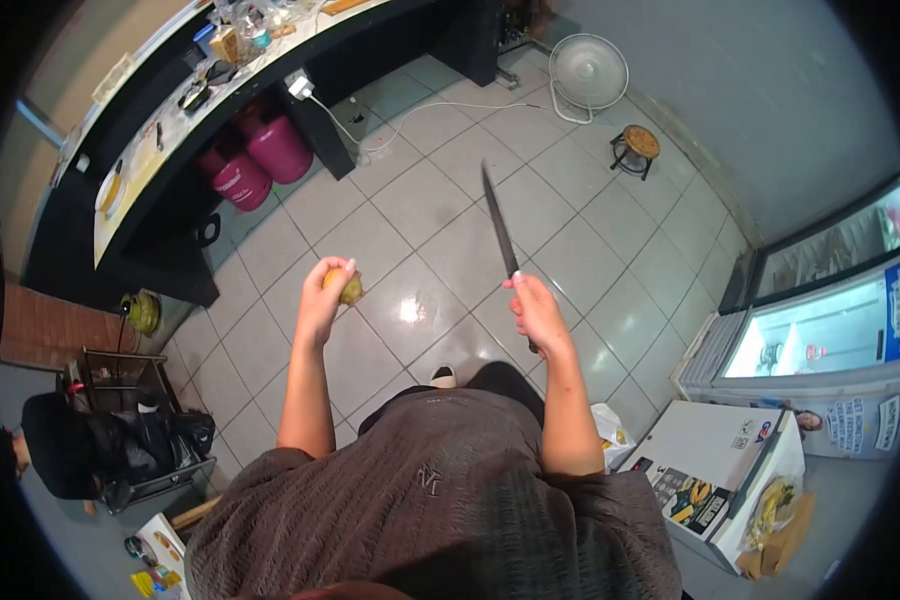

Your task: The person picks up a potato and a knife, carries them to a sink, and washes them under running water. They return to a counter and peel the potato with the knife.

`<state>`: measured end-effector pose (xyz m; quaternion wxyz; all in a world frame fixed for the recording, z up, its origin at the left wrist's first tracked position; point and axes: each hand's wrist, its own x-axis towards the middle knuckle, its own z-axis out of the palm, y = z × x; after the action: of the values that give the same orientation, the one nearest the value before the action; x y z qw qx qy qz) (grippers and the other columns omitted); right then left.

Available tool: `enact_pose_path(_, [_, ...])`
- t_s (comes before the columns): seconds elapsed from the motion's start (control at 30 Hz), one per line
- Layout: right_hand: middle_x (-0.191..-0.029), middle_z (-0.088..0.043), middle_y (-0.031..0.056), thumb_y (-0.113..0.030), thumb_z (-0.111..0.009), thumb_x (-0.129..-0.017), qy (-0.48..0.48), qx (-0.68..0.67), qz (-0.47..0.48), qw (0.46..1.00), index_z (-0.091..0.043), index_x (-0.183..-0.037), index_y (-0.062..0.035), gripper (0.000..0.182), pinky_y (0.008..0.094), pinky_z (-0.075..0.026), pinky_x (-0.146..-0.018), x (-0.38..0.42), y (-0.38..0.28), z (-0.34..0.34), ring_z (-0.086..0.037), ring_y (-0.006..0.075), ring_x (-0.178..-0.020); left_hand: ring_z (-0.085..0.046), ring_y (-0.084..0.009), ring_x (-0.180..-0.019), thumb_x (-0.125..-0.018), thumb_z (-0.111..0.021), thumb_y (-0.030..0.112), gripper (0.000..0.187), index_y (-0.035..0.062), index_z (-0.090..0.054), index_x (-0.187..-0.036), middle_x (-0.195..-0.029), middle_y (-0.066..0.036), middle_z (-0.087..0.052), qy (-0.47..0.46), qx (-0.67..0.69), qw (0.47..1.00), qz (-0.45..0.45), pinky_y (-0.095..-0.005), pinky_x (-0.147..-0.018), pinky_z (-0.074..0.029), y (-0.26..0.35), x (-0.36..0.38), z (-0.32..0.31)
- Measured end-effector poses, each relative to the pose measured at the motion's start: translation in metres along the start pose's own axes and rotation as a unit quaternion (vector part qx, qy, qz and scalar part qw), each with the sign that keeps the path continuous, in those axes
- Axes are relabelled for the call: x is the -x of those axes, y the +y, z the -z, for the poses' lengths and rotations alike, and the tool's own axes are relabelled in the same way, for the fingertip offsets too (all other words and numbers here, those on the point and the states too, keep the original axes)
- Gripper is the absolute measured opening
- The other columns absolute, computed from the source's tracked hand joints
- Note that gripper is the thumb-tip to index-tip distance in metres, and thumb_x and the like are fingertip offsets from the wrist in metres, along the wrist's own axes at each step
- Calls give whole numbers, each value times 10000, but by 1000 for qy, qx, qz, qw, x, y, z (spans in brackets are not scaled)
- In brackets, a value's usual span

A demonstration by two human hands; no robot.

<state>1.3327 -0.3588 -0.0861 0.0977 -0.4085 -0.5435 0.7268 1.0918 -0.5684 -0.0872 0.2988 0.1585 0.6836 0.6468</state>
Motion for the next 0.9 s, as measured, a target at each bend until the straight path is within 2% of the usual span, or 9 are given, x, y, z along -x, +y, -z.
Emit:
enact_pose_path(0.1, [-617,-420,-38,-390,-419,-977,-2,-75,50,996,-557,-929,-74,348,212,-291,-419,-48,-23,10,-359,43,-472,-601,-149,-681,-883,-623,286,225,80,-546,-929,-825,-54,-610,-44,3,998,36,-264,-550,-435,24,-64,-17])
enact_pose_path(0.13, [-604,-409,-44,-399,-422,-974,91,56,53,993,-555,-914,-68,363,210,-295,-422,-69,-29,11,-359,44,-469,-606,-158,-682,-885,-622,299,238,80,-542,-931,-826,-55,-611,-61,1,998,32,-269,-557,-436,23,-90,-22])
enact_pose_path(0.23, [-589,-407,-43,-410,-437,-964,129,119,31,984,-567,-875,-51,392,217,-286,-400,-132,-52,25,-354,49,-450,-609,-161,-687,-885,-622,302,243,77,-541,-927,-835,-56,-614,-74,-24,995,58,-268,-555,-436,25,-158,-37])
enact_pose_path(0.27, [-589,-407,-43,-410,-437,-964,125,122,29,984,-567,-875,-51,392,217,-286,-400,-154,-63,27,-354,49,-450,-609,-161,-687,-885,-622,302,243,77,-541,-927,-835,-56,-614,-70,-23,995,60,-268,-555,-436,25,-180,-43])
enact_pose_path(0.33, [-575,-413,-41,-414,-453,-952,22,-102,13,994,-586,-838,-37,416,227,-275,-373,-197,-90,28,-355,56,-432,-610,-160,-689,-887,-620,304,249,74,-539,-935,-846,-58,-619,-45,-16,998,46,-268,-555,-437,27,-222,-51])
enact_pose_path(0.47, [-561,-413,-41,-415,-447,-953,52,103,5,993,-605,-845,-35,426,224,-282,-357,-307,-151,32,-364,54,-416,-610,-160,-689,-887,-621,301,250,74,-539,-953,-853,-58,-621,-18,10,998,61,-269,-563,-440,43,-304,-57])
enact_pose_path(0.77, [-531,-415,-35,-372,-437,-969,-35,65,58,996,-557,-874,-55,352,225,-287,-356,-510,-286,-27,-342,51,-397,-575,-126,-716,-837,-680,282,287,81,-530,-977,-854,-29,-586,79,60,993,59,-260,-589,-449,94,-463,-38])
enact_pose_path(0.87, [-529,-412,-32,-359,-484,-955,-80,62,38,994,-557,-856,-49,333,218,-267,-345,-583,-302,-55,-332,51,-378,-570,-126,-775,-801,-711,200,332,84,-505,-1034,-899,-30,-569,103,119,985,71,-254,-618,-449,95,-536,-20])
enact_pose_path(0.9, [-529,-412,-32,-359,-484,-955,-80,64,33,994,-557,-856,-49,333,218,-267,-345,-603,-302,-62,-332,51,-378,-580,-140,-799,-794,-694,128,333,79,-496,-1058,-904,-41,-572,107,105,988,31,-260,-644,-458,89,-561,-13])
